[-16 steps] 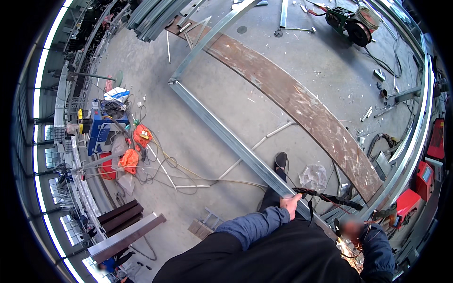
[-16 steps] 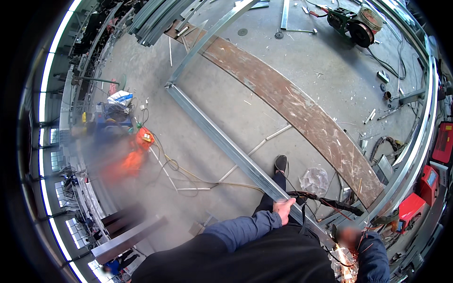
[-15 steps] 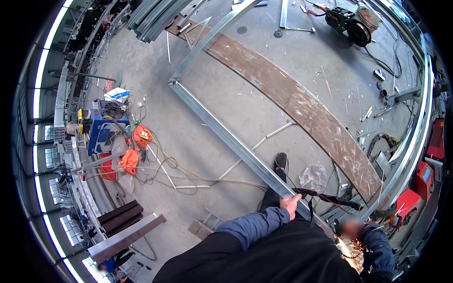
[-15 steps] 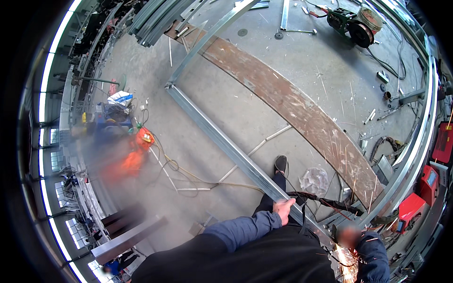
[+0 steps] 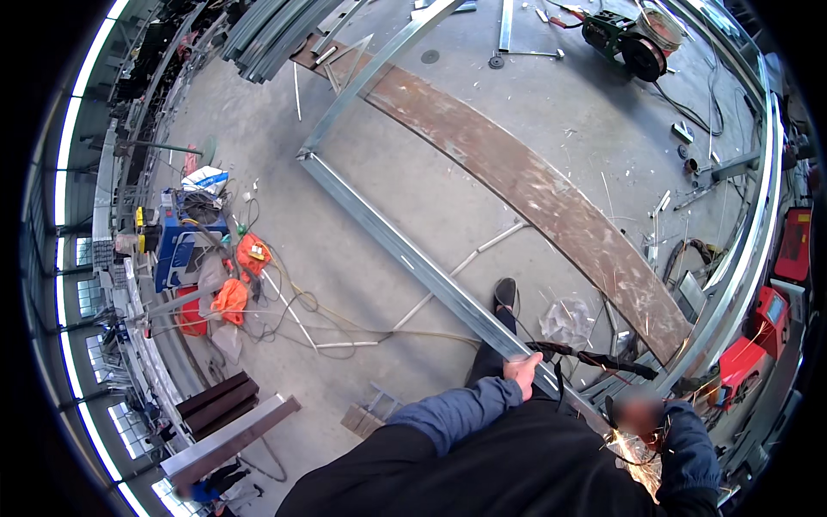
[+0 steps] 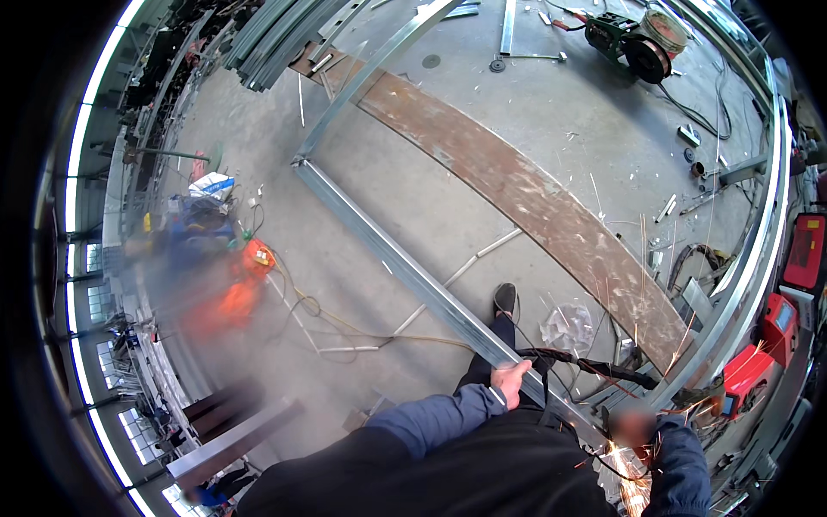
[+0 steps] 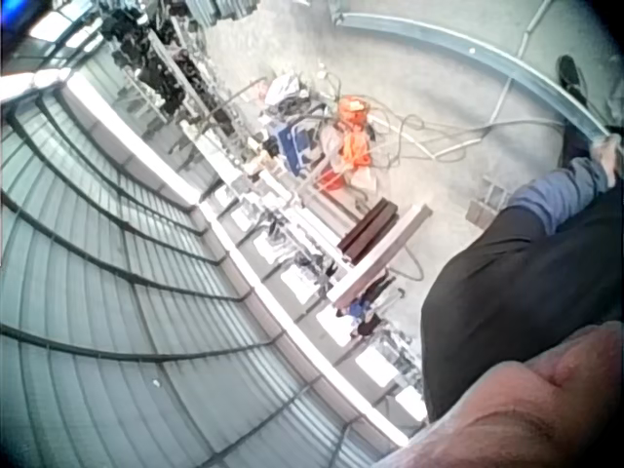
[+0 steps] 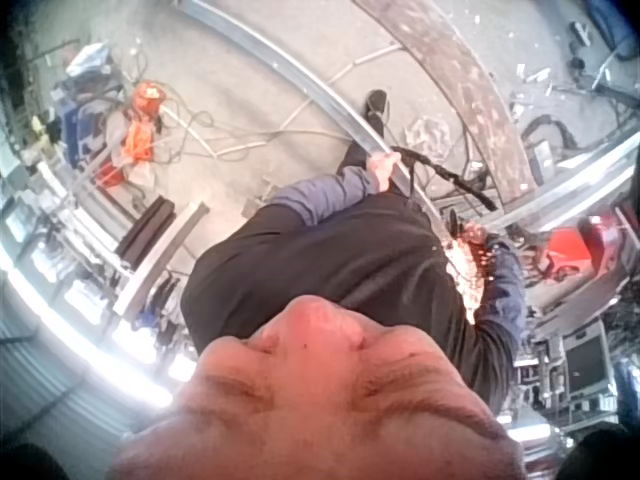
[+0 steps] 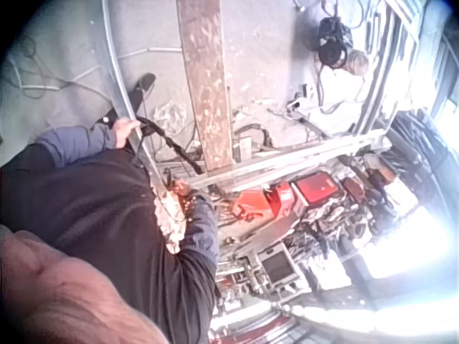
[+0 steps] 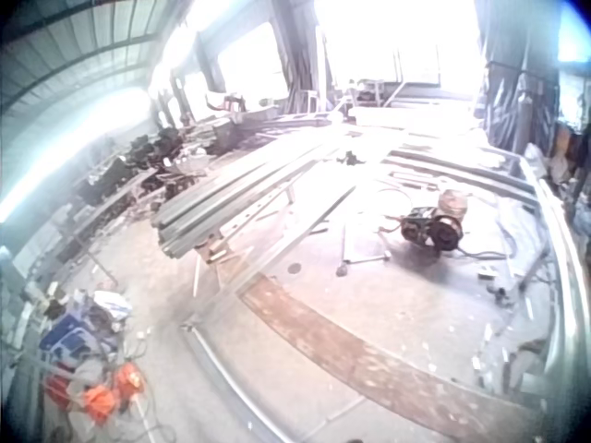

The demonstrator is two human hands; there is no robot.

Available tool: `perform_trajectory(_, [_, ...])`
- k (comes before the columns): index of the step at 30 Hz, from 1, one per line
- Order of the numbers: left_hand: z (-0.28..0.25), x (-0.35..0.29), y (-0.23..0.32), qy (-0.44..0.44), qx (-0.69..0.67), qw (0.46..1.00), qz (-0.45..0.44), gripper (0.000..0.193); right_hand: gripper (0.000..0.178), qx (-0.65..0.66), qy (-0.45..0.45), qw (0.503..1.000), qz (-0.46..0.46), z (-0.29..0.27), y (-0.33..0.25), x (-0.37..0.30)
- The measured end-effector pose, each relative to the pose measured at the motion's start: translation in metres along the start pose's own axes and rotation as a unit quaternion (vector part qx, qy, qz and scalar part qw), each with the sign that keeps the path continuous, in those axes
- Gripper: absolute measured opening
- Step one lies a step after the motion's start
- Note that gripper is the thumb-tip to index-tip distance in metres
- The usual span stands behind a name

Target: The person uses an angle grinder to cut a long metal bar, creating sparks. They then move around the workshop, pick up a grinding disc, and attach it to the grinder. Finally, they use a marker to make a mark on a metal frame.

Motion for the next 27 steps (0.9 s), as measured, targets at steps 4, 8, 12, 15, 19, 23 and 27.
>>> perform_trajectory(4, [-0.002, 0.006, -0.002, -0.001, 0.005, 1.0, -0.019, 0.027, 0.034, -0.005, 0.015, 1.0, -0.02, -0.002, -0.014, 0.003])
perform_trajectory(8, [0.0, -0.004, 0.017, -0.002, 0.033, 0.999, 0.008, 0.032, 0.036, -0.026, 0.055, 0.997, -0.053, -0.002, -0.03, -0.005])
perform_trajectory(12, [0.007, -0.016, 0.029, -0.034, 0.094, 0.995, 0.004, 0.032, 0.038, -0.013, 0.188, 0.976, -0.109, -0.007, -0.029, -0.033])
perform_trajectory(15, [0.006, -0.015, 0.022, -0.038, 0.039, 0.997, -0.054, 0.021, 0.022, 0.216, 0.085, 0.97, 0.071, -0.107, -0.084, -0.12])
perform_trajectory(19, [0.016, -0.017, 0.02, -0.064, 0.062, 0.995, -0.041, 0.015, 0.016, 0.262, 0.187, 0.946, -0.043, -0.075, -0.043, -0.113])
perform_trajectory(23, [0.0, 0.007, 0.017, -0.102, 0.056, 0.99, -0.08, 0.017, 0.022, 0.258, 0.169, 0.95, -0.046, -0.061, -0.037, -0.12])
perform_trajectory(27, [-0.01, 0.022, 0.01, -0.113, 0.039, 0.985, -0.127, 0.026, 0.026, 0.251, 0.164, 0.953, -0.048, -0.061, -0.048, -0.132])
Point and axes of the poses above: each hand's wrist, its own x-axis towards the middle knuckle, its own z-axis out of the palm, y = z × x, the point moved 3 cm from there along x, towards the middle knuckle, and after that the axes turned 2 degrees about y, right-handed, at the moved point
